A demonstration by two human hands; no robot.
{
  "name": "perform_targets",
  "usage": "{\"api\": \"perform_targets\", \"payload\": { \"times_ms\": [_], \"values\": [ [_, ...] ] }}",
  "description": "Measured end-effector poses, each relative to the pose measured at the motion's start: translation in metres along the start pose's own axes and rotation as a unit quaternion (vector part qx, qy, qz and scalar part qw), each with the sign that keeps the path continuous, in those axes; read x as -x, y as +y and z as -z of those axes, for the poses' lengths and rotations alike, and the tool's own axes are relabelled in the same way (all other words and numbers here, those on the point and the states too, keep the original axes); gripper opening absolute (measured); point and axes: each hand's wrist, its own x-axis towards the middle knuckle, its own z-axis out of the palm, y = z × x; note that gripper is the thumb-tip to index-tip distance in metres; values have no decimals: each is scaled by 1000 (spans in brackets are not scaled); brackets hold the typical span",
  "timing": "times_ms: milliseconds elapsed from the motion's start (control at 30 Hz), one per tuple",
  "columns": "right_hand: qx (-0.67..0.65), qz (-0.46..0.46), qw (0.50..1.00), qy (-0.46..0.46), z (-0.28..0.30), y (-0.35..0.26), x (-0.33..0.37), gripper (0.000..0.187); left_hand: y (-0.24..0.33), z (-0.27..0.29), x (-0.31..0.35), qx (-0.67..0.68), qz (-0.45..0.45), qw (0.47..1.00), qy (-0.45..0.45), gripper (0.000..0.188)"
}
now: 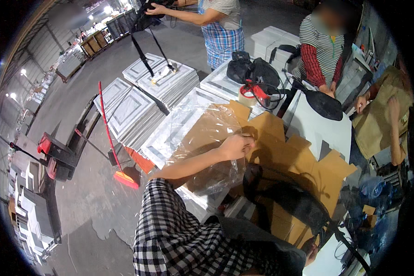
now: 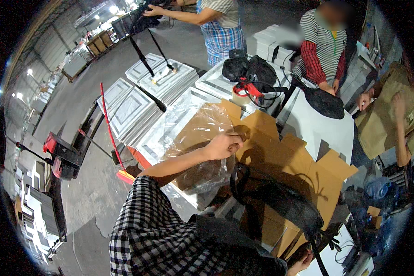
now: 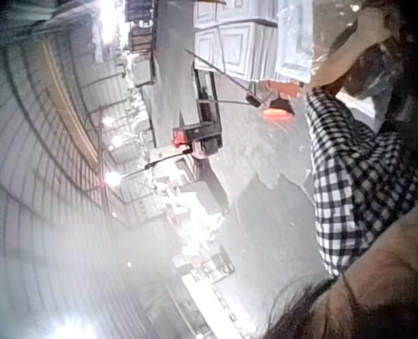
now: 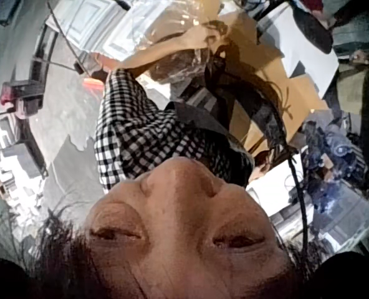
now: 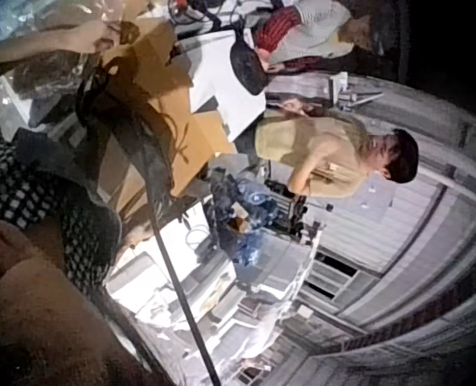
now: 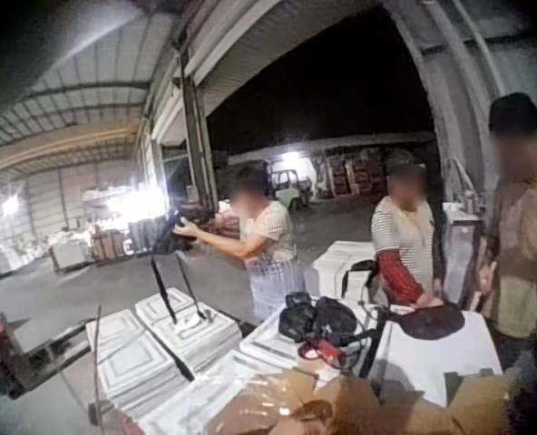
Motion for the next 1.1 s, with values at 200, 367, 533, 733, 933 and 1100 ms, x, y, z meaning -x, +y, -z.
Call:
{"api": "perform_targets", "payload": {
  "times_ms": [200, 367, 533, 733, 933, 1100],
  "values": [
    [39, -32, 996, -70, 0, -19, 7, 35, 4, -4, 19, 24, 77, 992, -94, 22],
    [16, 11, 997, -79, -19, -58, 19, 26, 22, -4, 16, 130, 26, 991, -29, 18],
    [-62, -83, 992, -71, 0, -22, 13, 23, 55, 6, 4, 153, -74, 985, -30, 17],
    [-129, 19, 991, -11, 4, -73, 12, 20, 102, 33, 2, 179, -70, 979, -64, 19],
    [-204, 120, 971, -45, 13, -142, 1, 25, 116, 24, 14, 194, -171, 964, -63, 24],
    [-211, 46, 976, -38, 1, -129, -3, 26, 93, 15, 26, 209, -45, 977, -6, 26]
  ]
}}
